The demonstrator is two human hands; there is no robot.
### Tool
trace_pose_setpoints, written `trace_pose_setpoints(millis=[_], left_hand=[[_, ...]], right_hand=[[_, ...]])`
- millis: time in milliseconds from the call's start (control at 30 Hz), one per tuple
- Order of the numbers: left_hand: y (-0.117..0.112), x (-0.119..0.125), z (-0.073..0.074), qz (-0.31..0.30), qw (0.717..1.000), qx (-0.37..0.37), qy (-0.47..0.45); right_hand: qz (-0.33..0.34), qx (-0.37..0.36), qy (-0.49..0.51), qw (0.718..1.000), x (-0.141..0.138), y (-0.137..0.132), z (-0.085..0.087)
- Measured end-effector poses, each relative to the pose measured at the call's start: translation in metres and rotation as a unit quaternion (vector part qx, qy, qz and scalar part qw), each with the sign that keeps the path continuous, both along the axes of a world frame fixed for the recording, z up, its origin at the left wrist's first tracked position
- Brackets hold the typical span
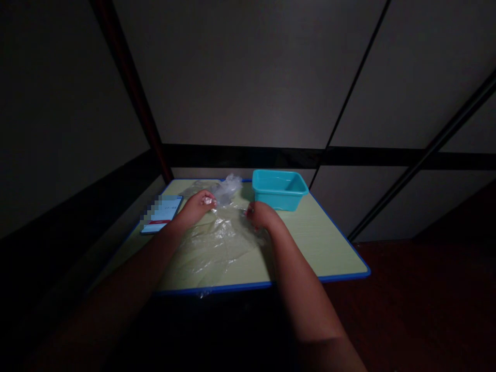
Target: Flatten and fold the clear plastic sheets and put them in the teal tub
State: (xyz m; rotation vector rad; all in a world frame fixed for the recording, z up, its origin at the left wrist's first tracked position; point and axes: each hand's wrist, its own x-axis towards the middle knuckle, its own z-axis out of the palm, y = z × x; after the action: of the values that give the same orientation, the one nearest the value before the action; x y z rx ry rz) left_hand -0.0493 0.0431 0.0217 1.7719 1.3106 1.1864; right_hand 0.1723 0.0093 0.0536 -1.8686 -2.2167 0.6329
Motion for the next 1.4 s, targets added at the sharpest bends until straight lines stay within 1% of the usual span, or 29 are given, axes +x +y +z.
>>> trace_pose_setpoints(millis=[100,167,233,267,300,367,433,467,500,533,633,700,767,833,900,1000,1067,1167,1333,1400], left_hand=[[0.003,-0.001,-0.004,0.014,1.0,0.015,0.022],[0.003,-0.001,-0.005,0.046,0.995,0.056,0.064],[-0.001,0.001,-0.003,0.068,0.984,0.115,0.121],[-0.004,0.003,-0.001,0.064,0.977,0.142,0.147],[-0.008,0.006,0.0,0.048,0.971,0.162,0.17],[-0.019,0.012,0.003,-0.012,0.962,0.178,0.206],[-0.029,0.018,0.004,-0.095,0.943,0.17,0.268],[-0.034,0.021,0.003,-0.137,0.928,0.158,0.307],[-0.038,0.024,0.001,-0.171,0.912,0.14,0.345],[-0.042,0.026,0.0,-0.192,0.898,0.117,0.379],[-0.05,0.031,-0.004,-0.212,0.868,0.041,0.447],[-0.053,0.032,-0.004,-0.208,0.856,0.011,0.474],[-0.054,0.032,-0.004,-0.2,0.847,-0.011,0.493],[-0.053,0.032,-0.004,-0.197,0.841,-0.029,0.503],[-0.05,0.031,-0.006,-0.2,0.84,-0.037,0.504],[-0.047,0.03,-0.008,-0.207,0.841,-0.033,0.498],[-0.045,0.03,-0.008,-0.212,0.842,-0.03,0.495],[-0.045,0.029,-0.009,-0.21,0.844,-0.024,0.492],[-0.042,0.029,-0.012,-0.195,0.852,-0.001,0.486],[-0.04,0.029,-0.015,-0.192,0.853,0.008,0.486]], right_hand=[[-0.008,0.0,-0.066,0.998,-0.001,-0.001,0.002],[-0.022,0.004,-0.111,0.994,-0.001,0.0,0.0],[-0.041,0.008,-0.148,0.988,0.0,0.002,-0.004],[-0.051,0.009,-0.155,0.987,0.0,0.003,-0.006],[-0.06,0.009,-0.158,0.986,0.001,0.004,-0.007],[-0.077,0.011,-0.17,0.982,0.002,0.003,-0.009],[-0.093,0.019,-0.182,0.979,0.003,0.001,-0.009],[-0.1,0.026,-0.189,0.977,0.003,0.0,-0.008],[-0.108,0.033,-0.194,0.974,0.003,-0.002,-0.007],[-0.114,0.04,-0.198,0.973,0.003,-0.004,-0.005],[-0.139,0.054,-0.2,0.968,0.001,-0.009,0.002],[-0.16,0.068,-0.197,0.965,0.0,-0.012,0.006],[-0.167,0.09,-0.195,0.962,0.0,-0.014,0.008],[-0.152,0.12,-0.192,0.962,0.0,-0.016,0.009],[-0.116,0.157,-0.181,0.964,0.0,-0.015,0.008],[-0.036,0.2,-0.145,0.968,-0.002,-0.013,0.003],[0.015,0.205,-0.114,0.972,-0.006,-0.013,-0.001],[0.056,0.184,-0.092,0.977,-0.017,-0.017,-0.008],[0.157,0.081,-0.08,0.981,-0.026,-0.032,-0.024],[0.165,0.062,-0.094,0.98,-0.023,-0.035,-0.031]])
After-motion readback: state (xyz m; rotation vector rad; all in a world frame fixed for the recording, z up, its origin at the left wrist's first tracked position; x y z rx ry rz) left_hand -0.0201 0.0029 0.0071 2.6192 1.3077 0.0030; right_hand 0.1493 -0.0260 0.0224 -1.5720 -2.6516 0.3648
